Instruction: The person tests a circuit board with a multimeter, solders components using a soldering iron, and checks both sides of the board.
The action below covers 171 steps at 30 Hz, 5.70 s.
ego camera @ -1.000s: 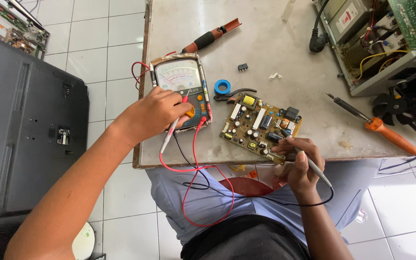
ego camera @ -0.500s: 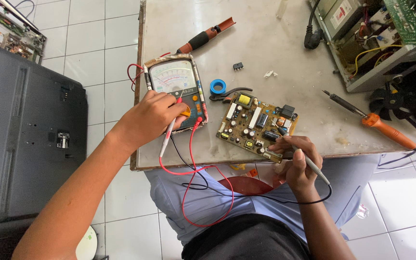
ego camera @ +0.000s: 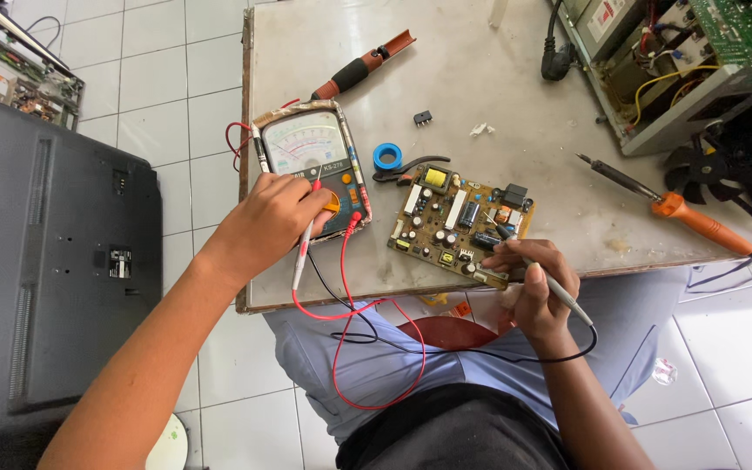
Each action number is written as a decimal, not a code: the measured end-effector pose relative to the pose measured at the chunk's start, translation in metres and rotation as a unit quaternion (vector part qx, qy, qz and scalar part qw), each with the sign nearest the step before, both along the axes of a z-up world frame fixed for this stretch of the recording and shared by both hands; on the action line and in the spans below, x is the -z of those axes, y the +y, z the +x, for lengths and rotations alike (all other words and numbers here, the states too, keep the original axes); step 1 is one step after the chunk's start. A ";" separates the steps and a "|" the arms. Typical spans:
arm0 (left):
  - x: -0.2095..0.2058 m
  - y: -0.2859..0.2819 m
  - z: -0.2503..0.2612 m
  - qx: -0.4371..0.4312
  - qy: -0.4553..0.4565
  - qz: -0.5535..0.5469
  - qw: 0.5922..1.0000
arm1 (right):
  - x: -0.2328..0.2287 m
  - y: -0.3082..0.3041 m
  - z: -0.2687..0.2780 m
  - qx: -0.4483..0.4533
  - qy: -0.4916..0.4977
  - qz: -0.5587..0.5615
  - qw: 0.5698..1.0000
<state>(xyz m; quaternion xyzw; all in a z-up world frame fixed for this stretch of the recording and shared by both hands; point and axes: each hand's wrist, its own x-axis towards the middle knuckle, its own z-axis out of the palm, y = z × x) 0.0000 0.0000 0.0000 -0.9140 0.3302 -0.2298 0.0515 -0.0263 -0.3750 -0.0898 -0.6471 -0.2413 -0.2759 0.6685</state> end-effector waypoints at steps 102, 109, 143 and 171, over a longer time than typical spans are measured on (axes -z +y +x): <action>0.022 -0.162 -0.023 0.028 0.215 -0.608 0.764 | -0.025 -0.034 0.020 -0.170 0.280 0.049 0.943; 0.022 -0.162 -0.021 0.029 0.204 -0.595 0.777 | -0.024 -0.032 0.020 -0.168 0.272 0.060 0.946; 0.021 -0.166 -0.030 0.046 0.169 -0.576 0.798 | -0.016 -0.033 0.018 -0.128 0.173 0.009 0.977; 0.018 -0.165 -0.022 0.041 0.179 -0.568 0.802 | -0.033 -0.005 0.012 -0.067 0.184 -0.001 0.981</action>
